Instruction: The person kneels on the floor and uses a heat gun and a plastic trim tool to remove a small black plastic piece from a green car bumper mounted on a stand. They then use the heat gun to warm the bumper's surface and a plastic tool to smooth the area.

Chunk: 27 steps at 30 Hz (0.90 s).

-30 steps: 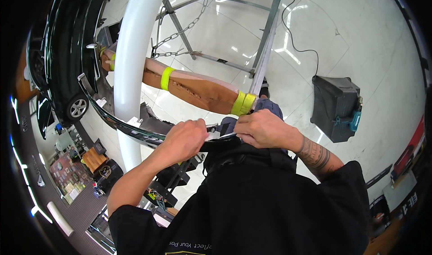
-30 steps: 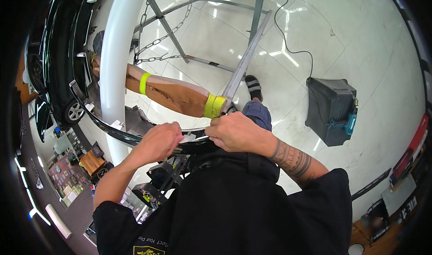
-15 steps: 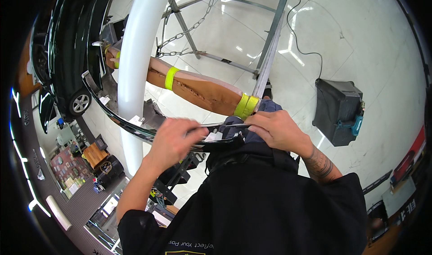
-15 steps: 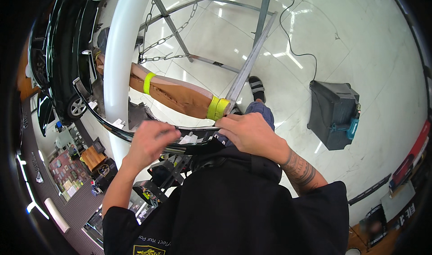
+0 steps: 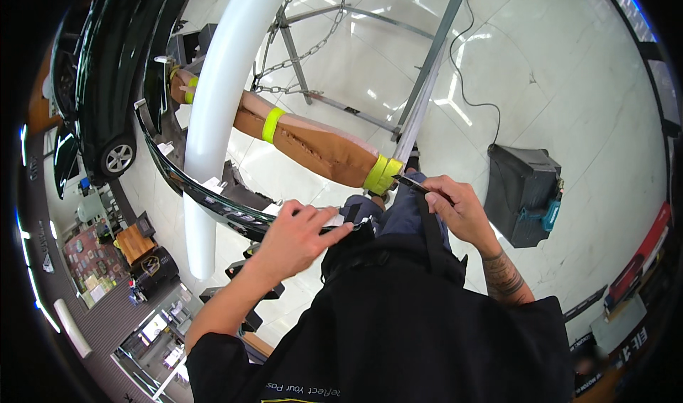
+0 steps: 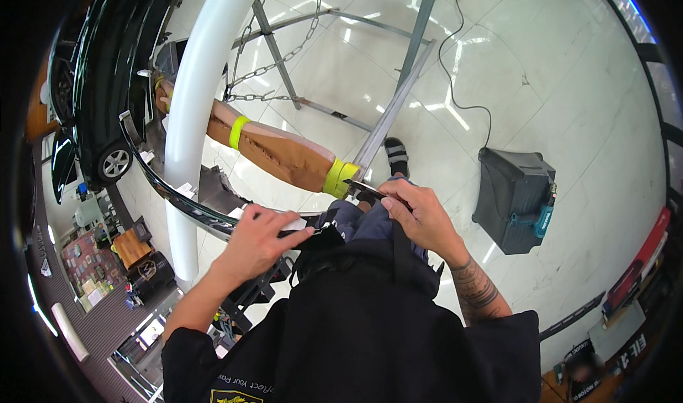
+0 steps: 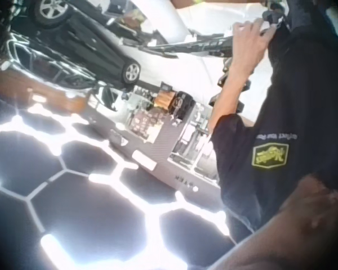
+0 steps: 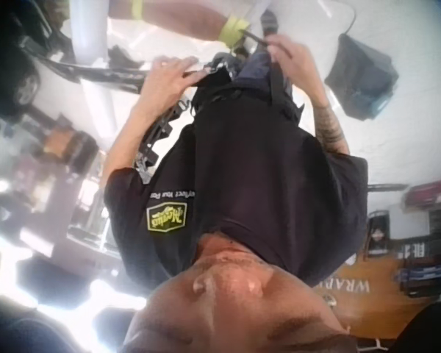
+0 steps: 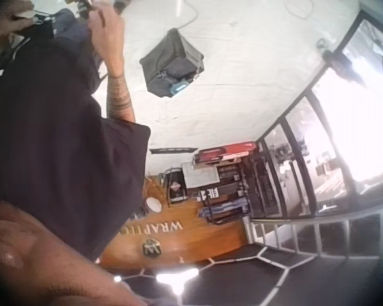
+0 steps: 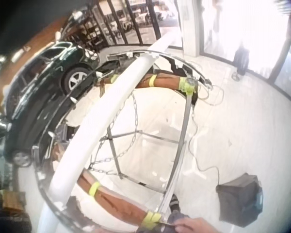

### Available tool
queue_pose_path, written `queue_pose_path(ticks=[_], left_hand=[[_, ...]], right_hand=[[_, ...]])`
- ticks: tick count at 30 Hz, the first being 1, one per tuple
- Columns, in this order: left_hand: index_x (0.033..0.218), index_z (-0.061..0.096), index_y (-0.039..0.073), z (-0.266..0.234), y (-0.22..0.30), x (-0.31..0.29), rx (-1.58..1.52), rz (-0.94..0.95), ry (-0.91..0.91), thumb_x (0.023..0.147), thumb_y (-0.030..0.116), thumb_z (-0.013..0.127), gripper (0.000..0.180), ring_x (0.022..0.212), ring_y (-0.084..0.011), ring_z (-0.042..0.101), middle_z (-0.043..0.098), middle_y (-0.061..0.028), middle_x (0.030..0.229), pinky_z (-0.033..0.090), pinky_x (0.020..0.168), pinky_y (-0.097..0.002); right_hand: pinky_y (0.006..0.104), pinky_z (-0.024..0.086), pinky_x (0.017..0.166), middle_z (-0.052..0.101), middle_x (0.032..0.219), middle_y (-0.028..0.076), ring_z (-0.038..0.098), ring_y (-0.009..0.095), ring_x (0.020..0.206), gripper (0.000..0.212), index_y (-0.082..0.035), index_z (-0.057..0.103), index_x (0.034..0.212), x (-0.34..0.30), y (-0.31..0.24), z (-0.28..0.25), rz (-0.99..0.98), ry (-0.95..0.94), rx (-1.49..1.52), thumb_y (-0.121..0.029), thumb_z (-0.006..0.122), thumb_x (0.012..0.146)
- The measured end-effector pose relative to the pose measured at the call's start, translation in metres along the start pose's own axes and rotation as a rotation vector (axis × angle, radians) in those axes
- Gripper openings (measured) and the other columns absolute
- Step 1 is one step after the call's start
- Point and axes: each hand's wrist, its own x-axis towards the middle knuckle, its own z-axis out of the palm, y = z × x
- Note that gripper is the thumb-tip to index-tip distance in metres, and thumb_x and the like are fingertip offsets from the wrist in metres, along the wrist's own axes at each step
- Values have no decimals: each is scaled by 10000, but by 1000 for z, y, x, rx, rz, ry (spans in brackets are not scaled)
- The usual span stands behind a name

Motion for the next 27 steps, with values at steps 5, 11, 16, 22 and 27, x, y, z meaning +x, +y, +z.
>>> queue_pose_path(ticks=[5, 11, 16, 22, 27], left_hand=[[1172, 649, 185, 12, 21, 2, 47, -70, 173, 793, 156, 619, 381, 1025, -214, 549, 581, -36, 1060, 415, 856, -407], [1096, 619, 101, 40, 38, 7, 151, -135, 232, 785, 147, 598, 315, 979, -208, 535, 566, -37, 1023, 409, 856, -371], [1100, 616, 96, 59, 26, -13, 130, -18, 445, 797, 158, 582, 311, 1019, -210, 542, 570, -44, 1029, 414, 850, -348], [956, 620, 83, 44, -48, -66, 154, 117, 894, 805, 162, 662, 175, 954, -251, 579, 580, -63, 942, 463, 857, -388], [890, 617, 86, 19, -107, -115, 262, -146, 1072, 806, 165, 696, 140, 965, -274, 570, 578, -68, 924, 477, 837, -377]], right_hand=[[291, 448, 594, 554, 710, 58, 541, 141, 607, 199, 3, 601, 1102, -13, 14, 6, -46, 50, 63, -93, 536, 940], [294, 337, 510, 484, 568, 44, 448, 114, 534, 480, -5, 568, 689, -25, 23, 9, -128, 178, -106, -393, 533, 969], [286, 252, 456, 403, 472, -9, 369, 83, 464, 701, -36, 463, 499, -44, 22, 26, -222, 300, -50, -553, 467, 972], [230, 250, 428, 418, 561, -33, 325, 55, 464, 484, -10, 589, 771, -87, 16, 61, -27, 512, 90, -398, 449, 1024], [196, 259, 408, 441, 617, -28, 351, 37, 461, 240, 52, 597, 1053, -122, 0, 91, -87, 501, 243, -123, 447, 986]])
